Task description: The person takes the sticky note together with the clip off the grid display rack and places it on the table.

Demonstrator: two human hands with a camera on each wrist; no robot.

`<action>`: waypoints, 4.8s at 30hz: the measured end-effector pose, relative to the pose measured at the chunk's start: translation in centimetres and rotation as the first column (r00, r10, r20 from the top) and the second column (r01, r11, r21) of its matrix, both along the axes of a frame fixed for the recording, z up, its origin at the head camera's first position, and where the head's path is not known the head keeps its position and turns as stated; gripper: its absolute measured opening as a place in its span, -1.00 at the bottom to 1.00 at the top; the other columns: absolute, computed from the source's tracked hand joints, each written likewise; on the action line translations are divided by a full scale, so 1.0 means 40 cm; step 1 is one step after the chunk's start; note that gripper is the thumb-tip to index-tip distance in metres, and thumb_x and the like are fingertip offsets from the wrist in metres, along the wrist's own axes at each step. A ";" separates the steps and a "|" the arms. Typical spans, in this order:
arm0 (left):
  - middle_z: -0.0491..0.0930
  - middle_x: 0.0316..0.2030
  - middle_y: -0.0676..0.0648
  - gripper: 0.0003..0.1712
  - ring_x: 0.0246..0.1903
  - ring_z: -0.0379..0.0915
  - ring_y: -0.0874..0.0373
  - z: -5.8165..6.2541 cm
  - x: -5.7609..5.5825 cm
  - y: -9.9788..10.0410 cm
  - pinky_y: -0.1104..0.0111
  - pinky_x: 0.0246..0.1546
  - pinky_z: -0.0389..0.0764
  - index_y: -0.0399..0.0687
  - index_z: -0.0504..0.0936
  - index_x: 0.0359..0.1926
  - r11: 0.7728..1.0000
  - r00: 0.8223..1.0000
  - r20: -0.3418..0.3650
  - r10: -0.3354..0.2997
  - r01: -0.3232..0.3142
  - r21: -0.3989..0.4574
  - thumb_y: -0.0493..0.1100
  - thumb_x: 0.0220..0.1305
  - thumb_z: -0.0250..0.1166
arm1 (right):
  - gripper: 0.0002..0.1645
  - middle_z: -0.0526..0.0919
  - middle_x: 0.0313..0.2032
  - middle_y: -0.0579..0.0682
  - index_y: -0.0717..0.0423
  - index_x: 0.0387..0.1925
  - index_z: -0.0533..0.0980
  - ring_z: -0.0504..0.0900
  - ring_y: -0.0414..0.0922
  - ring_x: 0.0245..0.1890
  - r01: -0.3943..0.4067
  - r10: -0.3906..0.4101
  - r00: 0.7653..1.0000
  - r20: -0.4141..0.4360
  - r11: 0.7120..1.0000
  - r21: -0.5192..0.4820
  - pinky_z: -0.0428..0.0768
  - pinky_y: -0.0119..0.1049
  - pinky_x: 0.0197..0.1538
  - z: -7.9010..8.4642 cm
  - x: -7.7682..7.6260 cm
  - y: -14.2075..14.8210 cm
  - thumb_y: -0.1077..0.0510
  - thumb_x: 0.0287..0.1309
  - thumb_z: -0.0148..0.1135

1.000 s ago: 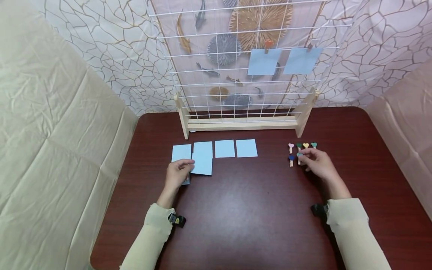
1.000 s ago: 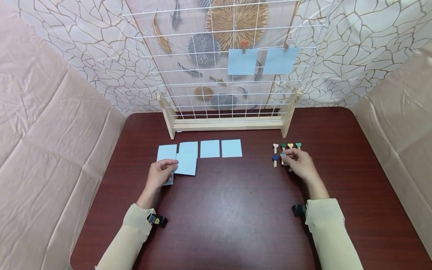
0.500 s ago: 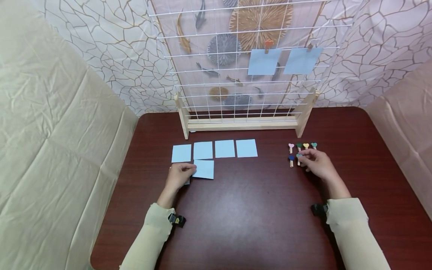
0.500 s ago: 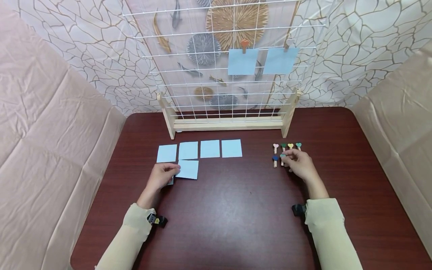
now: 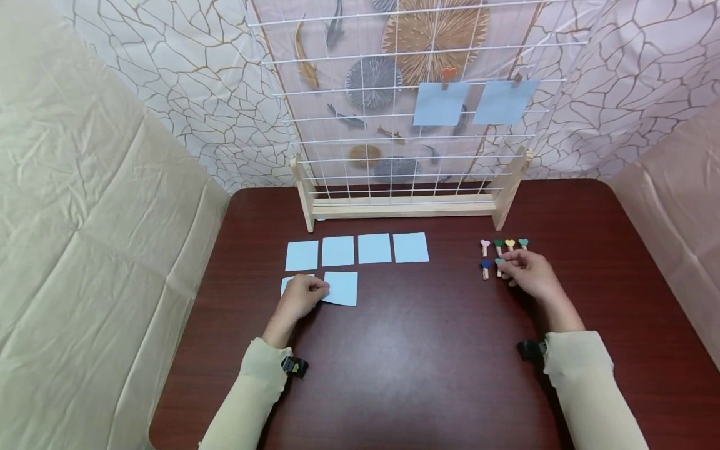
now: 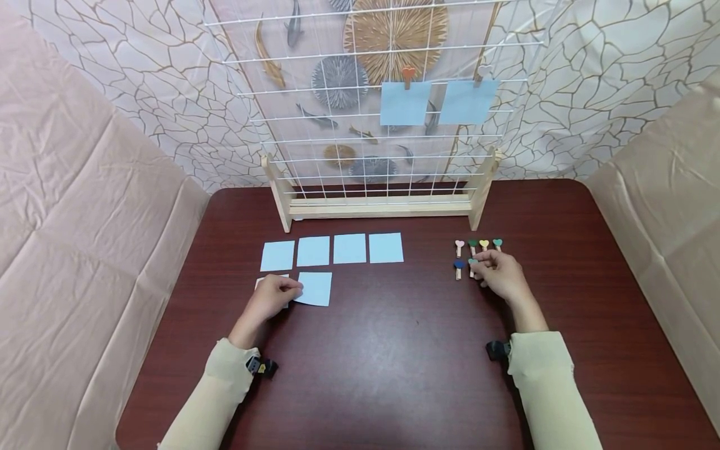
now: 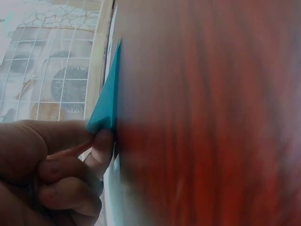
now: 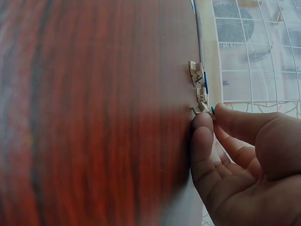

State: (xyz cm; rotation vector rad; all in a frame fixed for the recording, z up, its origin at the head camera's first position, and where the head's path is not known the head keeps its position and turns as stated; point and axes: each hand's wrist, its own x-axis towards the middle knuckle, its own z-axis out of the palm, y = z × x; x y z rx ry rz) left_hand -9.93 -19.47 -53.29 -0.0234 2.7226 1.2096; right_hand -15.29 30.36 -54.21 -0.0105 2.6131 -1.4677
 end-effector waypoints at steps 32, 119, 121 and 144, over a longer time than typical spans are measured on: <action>0.10 -0.72 0.11 -0.40 -0.63 0.01 0.19 0.020 0.003 0.019 0.31 -0.50 0.23 0.05 0.29 -0.72 1.000 1.000 -0.004 0.005 -0.005 -0.026 -0.14 0.52 0.28 | -0.71 0.64 -0.33 0.27 0.45 -0.03 0.48 0.65 -0.31 -0.50 0.070 -0.069 0.996 -0.050 0.997 0.017 0.70 -0.33 -0.42 -0.009 0.007 0.004 0.25 0.46 0.31; 0.72 0.13 -0.21 -0.56 0.11 0.66 -0.02 0.280 -0.298 0.295 0.21 0.16 0.61 -0.12 0.60 0.35 0.855 0.938 -0.340 0.065 0.124 0.504 -0.18 0.53 0.29 | -0.51 0.61 0.27 0.20 0.22 0.33 0.55 0.54 -0.07 0.26 -0.058 0.024 0.877 -0.481 0.997 -0.056 0.51 -0.40 0.06 0.447 -0.222 -0.264 0.02 0.56 0.18; 0.72 0.13 -0.20 -0.56 0.08 0.67 -0.01 0.292 -0.305 0.300 0.20 0.14 0.62 -0.10 0.59 0.36 0.852 0.940 -0.332 0.075 0.113 0.511 -0.15 0.54 0.29 | -0.51 0.61 0.28 0.16 0.18 0.34 0.55 0.53 -0.07 0.28 -0.045 0.014 0.871 -0.491 0.998 -0.052 0.52 -0.39 0.07 0.462 -0.226 -0.274 0.01 0.56 0.19; 0.68 0.15 -0.21 -0.50 -0.06 0.73 -0.09 0.364 -0.365 0.348 0.33 -0.33 0.69 -0.13 0.51 0.44 0.789 0.946 -0.324 0.034 0.174 0.590 -0.15 0.57 0.25 | -0.58 0.61 0.26 0.08 0.27 0.26 0.59 0.49 -0.18 0.33 0.026 -0.132 0.748 -0.650 0.985 -0.170 0.63 -0.33 0.08 0.593 -0.280 -0.346 0.21 0.47 0.25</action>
